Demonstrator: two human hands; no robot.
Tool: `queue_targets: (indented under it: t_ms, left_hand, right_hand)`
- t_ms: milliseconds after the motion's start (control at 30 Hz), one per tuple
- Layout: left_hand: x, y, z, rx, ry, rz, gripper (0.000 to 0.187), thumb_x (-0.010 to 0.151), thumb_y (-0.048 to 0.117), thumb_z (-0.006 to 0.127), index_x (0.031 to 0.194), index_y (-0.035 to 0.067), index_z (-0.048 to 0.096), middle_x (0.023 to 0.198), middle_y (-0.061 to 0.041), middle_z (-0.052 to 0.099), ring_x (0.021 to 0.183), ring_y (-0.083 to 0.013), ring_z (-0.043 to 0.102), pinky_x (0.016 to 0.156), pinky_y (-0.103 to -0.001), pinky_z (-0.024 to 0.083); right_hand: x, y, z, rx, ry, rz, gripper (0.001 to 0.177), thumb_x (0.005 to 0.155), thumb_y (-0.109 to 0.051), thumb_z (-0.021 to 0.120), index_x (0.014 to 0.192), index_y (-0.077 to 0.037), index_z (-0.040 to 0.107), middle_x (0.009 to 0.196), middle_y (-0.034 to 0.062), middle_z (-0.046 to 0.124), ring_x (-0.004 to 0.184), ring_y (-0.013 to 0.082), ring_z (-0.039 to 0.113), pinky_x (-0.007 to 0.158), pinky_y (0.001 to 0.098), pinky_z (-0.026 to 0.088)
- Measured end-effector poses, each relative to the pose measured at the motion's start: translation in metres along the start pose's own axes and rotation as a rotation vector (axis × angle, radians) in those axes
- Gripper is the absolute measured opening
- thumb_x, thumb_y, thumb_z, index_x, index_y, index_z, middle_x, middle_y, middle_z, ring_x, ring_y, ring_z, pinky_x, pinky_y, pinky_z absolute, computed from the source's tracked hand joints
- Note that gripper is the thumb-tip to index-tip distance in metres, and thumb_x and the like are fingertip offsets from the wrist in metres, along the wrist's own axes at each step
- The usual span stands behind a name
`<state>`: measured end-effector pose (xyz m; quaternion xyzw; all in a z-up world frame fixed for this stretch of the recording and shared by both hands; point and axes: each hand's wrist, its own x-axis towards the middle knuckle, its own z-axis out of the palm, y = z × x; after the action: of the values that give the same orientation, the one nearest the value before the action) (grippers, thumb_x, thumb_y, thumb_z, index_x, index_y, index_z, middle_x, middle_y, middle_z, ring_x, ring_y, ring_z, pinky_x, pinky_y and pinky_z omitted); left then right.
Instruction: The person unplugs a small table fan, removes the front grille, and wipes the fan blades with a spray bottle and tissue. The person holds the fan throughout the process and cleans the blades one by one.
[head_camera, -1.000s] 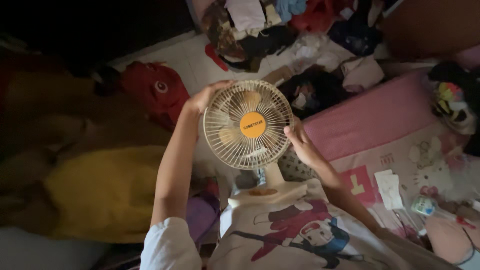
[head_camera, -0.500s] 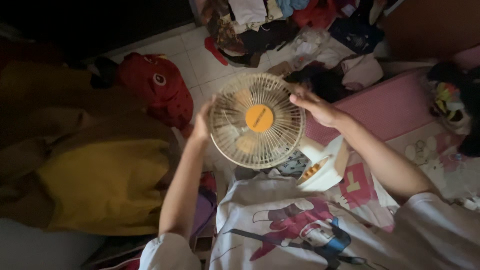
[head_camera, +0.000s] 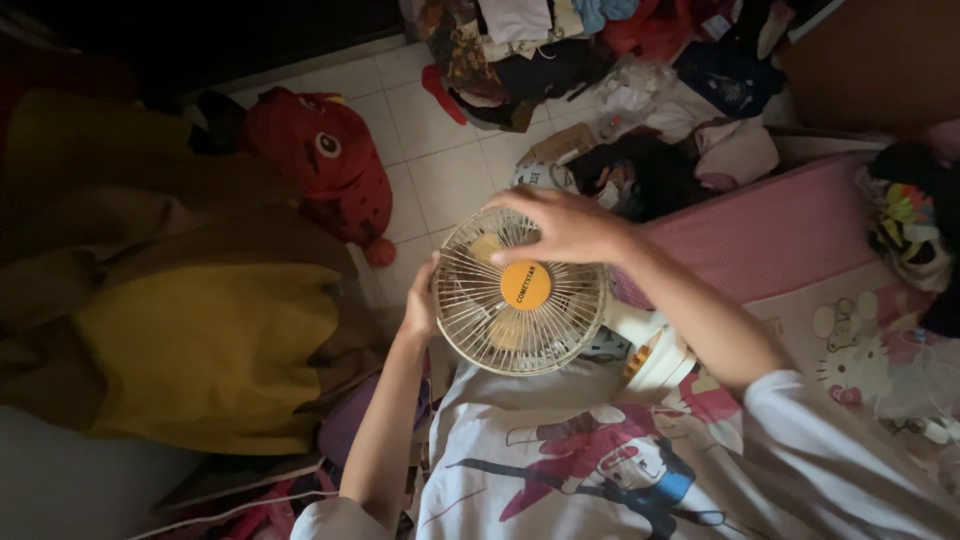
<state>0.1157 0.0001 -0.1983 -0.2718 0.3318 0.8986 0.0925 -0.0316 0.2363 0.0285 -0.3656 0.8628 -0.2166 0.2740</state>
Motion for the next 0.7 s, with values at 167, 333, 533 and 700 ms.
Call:
queue_targets:
  t_ms: [167,333,533,700]
  left_hand:
    - [-0.015,0.018,0.002,0.112,-0.075,-0.017,0.06,0.098,0.049,0.043,0.131,0.002,0.059,0.123,-0.016,0.067,0.109,-0.0287,0.065,0.098,-0.044,0.053]
    - [-0.018,0.072,0.036,0.528,-0.11,-0.241,0.071,0.097,0.057,0.046,0.144,0.005,0.051,0.137,-0.022,0.062,0.121,-0.0354,0.062,0.103,-0.046,0.051]
    - [-0.005,0.133,0.07,1.199,-0.401,-0.176,0.074,0.098,0.057,0.04,0.155,0.01,0.038,0.151,-0.014,0.051,0.133,-0.0296,0.054,0.108,-0.045,0.048]
    - [0.004,0.15,0.076,1.313,-0.513,-0.159,0.063,0.102,0.048,0.038,0.15,0.009,0.048,0.139,-0.015,0.064,0.119,-0.029,0.065,0.1,-0.04,0.055]
  right_hand:
    - [-0.002,-0.041,-0.004,-0.117,0.085,-0.125,0.088,0.076,-0.073,0.074,0.143,-0.021,0.051,0.142,0.0104,0.056,0.124,0.0339,0.062,0.103,0.0544,0.05]
    - [0.004,-0.052,0.005,-0.158,-0.006,-0.121,0.102,0.063,-0.078,0.079,0.138,-0.013,0.055,0.14,0.0157,0.051,0.123,0.0371,0.055,0.094,0.0544,0.05]
    - [0.02,-0.058,0.037,-0.242,0.134,-0.327,0.099,0.064,-0.08,0.077,0.122,-0.001,0.061,0.118,0.0156,0.062,0.106,0.0276,0.061,0.093,0.047,0.054]
    - [0.029,-0.051,0.053,-0.138,0.247,-0.296,0.064,0.083,-0.058,0.075,0.113,-0.002,0.066,0.107,0.0142,0.067,0.098,0.0268,0.064,0.088,0.0444,0.055]
